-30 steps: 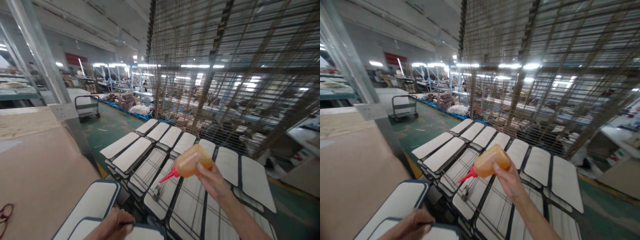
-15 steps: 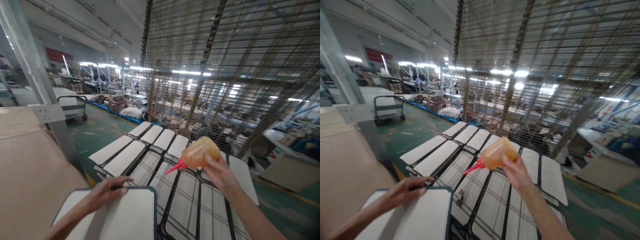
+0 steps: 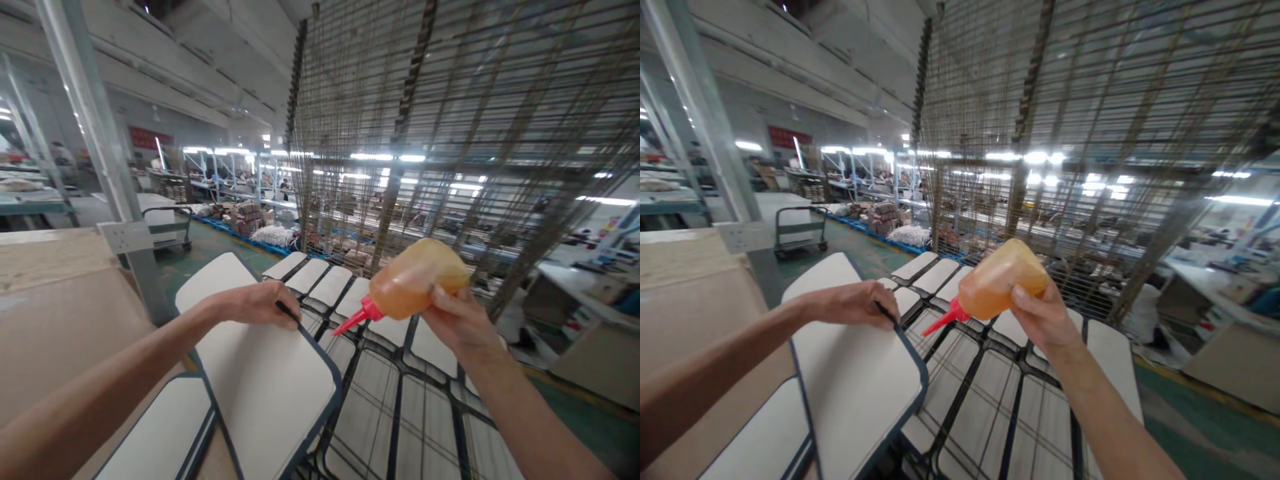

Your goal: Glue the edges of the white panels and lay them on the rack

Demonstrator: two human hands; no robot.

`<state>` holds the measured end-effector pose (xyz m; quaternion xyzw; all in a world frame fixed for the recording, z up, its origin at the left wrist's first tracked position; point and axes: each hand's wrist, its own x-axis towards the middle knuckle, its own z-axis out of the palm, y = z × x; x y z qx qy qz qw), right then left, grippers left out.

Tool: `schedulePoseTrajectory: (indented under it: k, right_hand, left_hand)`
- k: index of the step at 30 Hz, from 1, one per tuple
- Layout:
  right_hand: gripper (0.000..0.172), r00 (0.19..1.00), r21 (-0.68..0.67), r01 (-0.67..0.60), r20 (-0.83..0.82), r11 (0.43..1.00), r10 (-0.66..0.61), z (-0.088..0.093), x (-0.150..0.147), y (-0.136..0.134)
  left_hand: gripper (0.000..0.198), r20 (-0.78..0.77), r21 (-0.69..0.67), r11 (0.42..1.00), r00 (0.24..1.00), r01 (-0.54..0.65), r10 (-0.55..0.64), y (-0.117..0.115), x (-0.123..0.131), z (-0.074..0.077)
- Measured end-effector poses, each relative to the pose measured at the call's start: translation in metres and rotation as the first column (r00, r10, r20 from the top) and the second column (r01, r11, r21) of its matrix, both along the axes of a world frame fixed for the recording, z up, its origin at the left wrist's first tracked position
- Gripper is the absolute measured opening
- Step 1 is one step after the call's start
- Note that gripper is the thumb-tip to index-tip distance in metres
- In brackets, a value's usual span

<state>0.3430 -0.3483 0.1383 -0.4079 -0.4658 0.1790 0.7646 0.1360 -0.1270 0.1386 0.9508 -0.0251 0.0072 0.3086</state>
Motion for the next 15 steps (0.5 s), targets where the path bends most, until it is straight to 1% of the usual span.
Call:
schedulePoseTrajectory:
  k: [3,6,10,15]
  right_hand:
    - [0.04,0.997,-0.024,-0.071,-0.015,0.997,0.07,-0.003,-0.002,0.001]
    - [0.045,0.991,-0.034,-0.121,-0.066,0.992,0.118,-0.007,-0.003,0.001]
    - [0.05,0.986,-0.058,-0.14,-0.095,0.988,0.134,-0.011,-0.002,0.003]
    - [0.057,0.98,-0.071,-0.175,-0.109,0.982,0.167,-0.013,-0.002,0.007]
  left_hand:
    - [0.017,-0.077,-0.051,0.995,0.993,0.09,-0.094,-0.015,0.009,0.014]
    - [0.015,-0.117,-0.089,0.99,0.986,0.109,-0.119,-0.024,0.015,0.022]
    - [0.012,-0.173,-0.123,0.986,0.976,0.113,-0.133,-0.033,0.019,0.025]
    - [0.011,-0.211,-0.144,0.985,0.97,0.092,-0.121,-0.039,0.021,0.024]
